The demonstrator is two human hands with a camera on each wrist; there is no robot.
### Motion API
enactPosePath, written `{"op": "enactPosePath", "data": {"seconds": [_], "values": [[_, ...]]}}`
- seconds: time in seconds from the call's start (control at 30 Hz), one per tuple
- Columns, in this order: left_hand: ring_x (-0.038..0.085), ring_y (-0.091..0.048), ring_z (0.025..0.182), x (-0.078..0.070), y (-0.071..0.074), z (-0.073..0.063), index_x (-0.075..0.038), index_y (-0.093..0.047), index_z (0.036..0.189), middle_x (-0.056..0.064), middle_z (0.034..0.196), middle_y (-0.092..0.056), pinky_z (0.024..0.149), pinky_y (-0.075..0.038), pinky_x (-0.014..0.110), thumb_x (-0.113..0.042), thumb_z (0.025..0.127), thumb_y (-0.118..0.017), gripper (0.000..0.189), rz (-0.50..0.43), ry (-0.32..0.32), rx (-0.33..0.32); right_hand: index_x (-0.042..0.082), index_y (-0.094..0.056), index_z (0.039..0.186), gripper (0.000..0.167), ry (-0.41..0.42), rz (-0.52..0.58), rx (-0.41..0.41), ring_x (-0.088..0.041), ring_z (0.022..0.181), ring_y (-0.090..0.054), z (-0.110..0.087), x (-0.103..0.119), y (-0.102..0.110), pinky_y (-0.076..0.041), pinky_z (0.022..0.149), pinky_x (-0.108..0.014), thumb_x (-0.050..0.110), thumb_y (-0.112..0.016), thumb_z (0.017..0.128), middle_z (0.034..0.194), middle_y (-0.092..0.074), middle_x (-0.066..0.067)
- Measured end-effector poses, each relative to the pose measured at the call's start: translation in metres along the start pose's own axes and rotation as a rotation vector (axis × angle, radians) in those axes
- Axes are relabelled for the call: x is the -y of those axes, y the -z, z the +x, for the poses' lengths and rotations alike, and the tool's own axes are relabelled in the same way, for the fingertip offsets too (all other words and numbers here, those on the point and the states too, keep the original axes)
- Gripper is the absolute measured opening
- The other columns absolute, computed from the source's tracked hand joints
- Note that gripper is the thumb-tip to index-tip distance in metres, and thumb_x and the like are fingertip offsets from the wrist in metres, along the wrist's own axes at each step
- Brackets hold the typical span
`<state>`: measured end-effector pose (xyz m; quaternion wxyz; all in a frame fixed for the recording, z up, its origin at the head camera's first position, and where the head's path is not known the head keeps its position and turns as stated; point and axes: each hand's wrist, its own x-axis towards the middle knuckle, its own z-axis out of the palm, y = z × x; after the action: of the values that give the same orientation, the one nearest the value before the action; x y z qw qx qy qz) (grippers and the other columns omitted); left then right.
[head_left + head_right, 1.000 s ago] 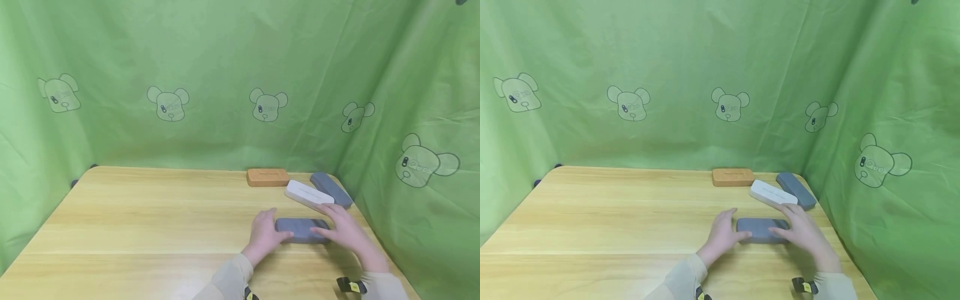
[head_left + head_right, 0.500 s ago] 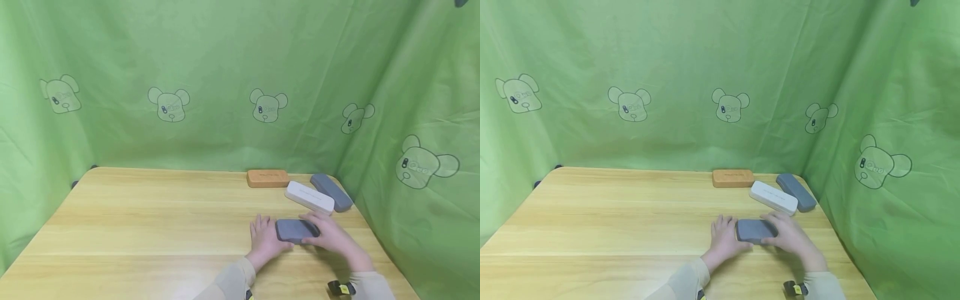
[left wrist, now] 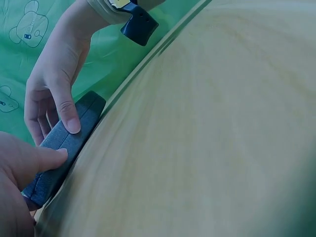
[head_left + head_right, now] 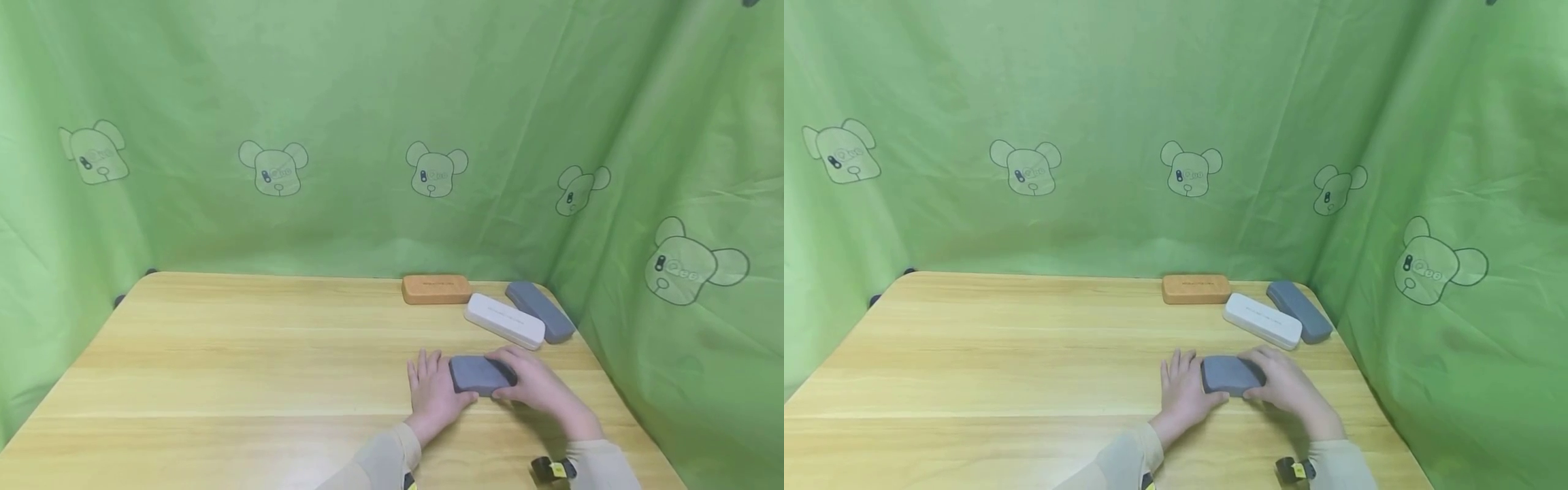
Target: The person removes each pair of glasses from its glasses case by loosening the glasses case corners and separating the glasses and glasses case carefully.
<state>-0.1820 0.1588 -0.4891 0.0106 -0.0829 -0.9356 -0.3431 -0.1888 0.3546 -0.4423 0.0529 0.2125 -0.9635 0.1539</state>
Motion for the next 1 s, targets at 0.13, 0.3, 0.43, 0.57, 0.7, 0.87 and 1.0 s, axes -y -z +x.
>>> {"op": "enactPosePath", "data": {"seconds": [0.13, 0.3, 0.43, 0.57, 0.7, 0.87, 1.0], "values": [[0.034, -0.025, 0.148, 0.000, -0.001, 0.001, -0.010, -0.051, 0.135, 0.009, 0.151, -0.043, 0.122, -0.012, 0.057, -0.054, 0.074, -0.076, 0.080, 0.034, 0.010, 0.004, 0.006, -0.063, 0.125, 0.069, 0.011, 0.010, -0.013, -0.032, 0.105, -0.063, 0.000, 0.000, 0.001, -0.052, 0.093, -0.055, 0.021, -0.088, 0.062, 0.117, -0.065, -0.013], [0.034, -0.023, 0.149, 0.000, -0.002, 0.001, -0.009, -0.049, 0.137, 0.009, 0.152, -0.042, 0.123, -0.010, 0.056, -0.054, 0.075, -0.074, 0.080, 0.046, 0.016, 0.011, 0.005, -0.064, 0.124, 0.067, 0.018, 0.016, -0.008, -0.032, 0.106, -0.063, 0.002, -0.001, 0.003, -0.052, 0.093, -0.054, 0.023, -0.088, 0.064, 0.117, -0.066, -0.013], [0.034, -0.023, 0.149, -0.001, -0.002, 0.000, -0.008, -0.048, 0.138, 0.010, 0.152, -0.042, 0.123, -0.011, 0.056, -0.053, 0.076, -0.074, 0.081, 0.042, 0.013, 0.015, 0.004, -0.064, 0.124, 0.066, 0.030, 0.016, 0.006, -0.033, 0.106, -0.064, 0.001, -0.002, 0.004, -0.052, 0.093, -0.053, 0.023, -0.087, 0.065, 0.118, -0.067, -0.014], [0.036, -0.024, 0.148, -0.001, -0.001, -0.002, -0.005, -0.048, 0.138, 0.012, 0.151, -0.042, 0.122, -0.011, 0.057, -0.050, 0.076, -0.075, 0.081, 0.012, 0.005, 0.008, 0.003, -0.064, 0.125, 0.065, 0.041, 0.024, 0.017, -0.036, 0.108, -0.064, 0.001, -0.003, 0.005, -0.051, 0.094, -0.054, 0.023, -0.086, 0.066, 0.120, -0.066, -0.019], [0.037, -0.024, 0.148, -0.002, -0.001, -0.003, -0.004, -0.048, 0.137, 0.013, 0.150, -0.043, 0.122, -0.011, 0.057, -0.049, 0.076, -0.076, 0.081, 0.000, 0.005, -0.002, 0.003, -0.063, 0.126, 0.062, 0.038, 0.050, 0.048, -0.040, 0.112, -0.061, 0.001, -0.006, 0.007, -0.049, 0.097, -0.057, 0.026, -0.083, 0.072, 0.125, -0.063, -0.023], [0.035, -0.024, 0.148, -0.003, 0.000, -0.003, -0.006, -0.048, 0.138, 0.011, 0.151, -0.042, 0.122, -0.012, 0.057, -0.050, 0.076, -0.075, 0.080, 0.025, 0.009, 0.007, 0.003, -0.063, 0.126, 0.057, 0.017, 0.127, 0.059, -0.040, 0.116, -0.061, 0.000, -0.012, 0.009, -0.046, 0.099, -0.057, 0.031, -0.078, 0.078, 0.127, -0.064, -0.020], [0.035, -0.024, 0.148, -0.004, 0.000, -0.003, -0.007, -0.048, 0.138, 0.011, 0.150, -0.042, 0.122, -0.012, 0.057, -0.050, 0.076, -0.075, 0.081, 0.030, 0.001, 0.006, 0.007, -0.064, 0.126, 0.053, -0.017, 0.173, 0.042, -0.034, 0.115, -0.063, -0.001, -0.019, 0.008, -0.048, 0.100, -0.053, 0.036, -0.075, 0.083, 0.125, -0.068, -0.011]]}}
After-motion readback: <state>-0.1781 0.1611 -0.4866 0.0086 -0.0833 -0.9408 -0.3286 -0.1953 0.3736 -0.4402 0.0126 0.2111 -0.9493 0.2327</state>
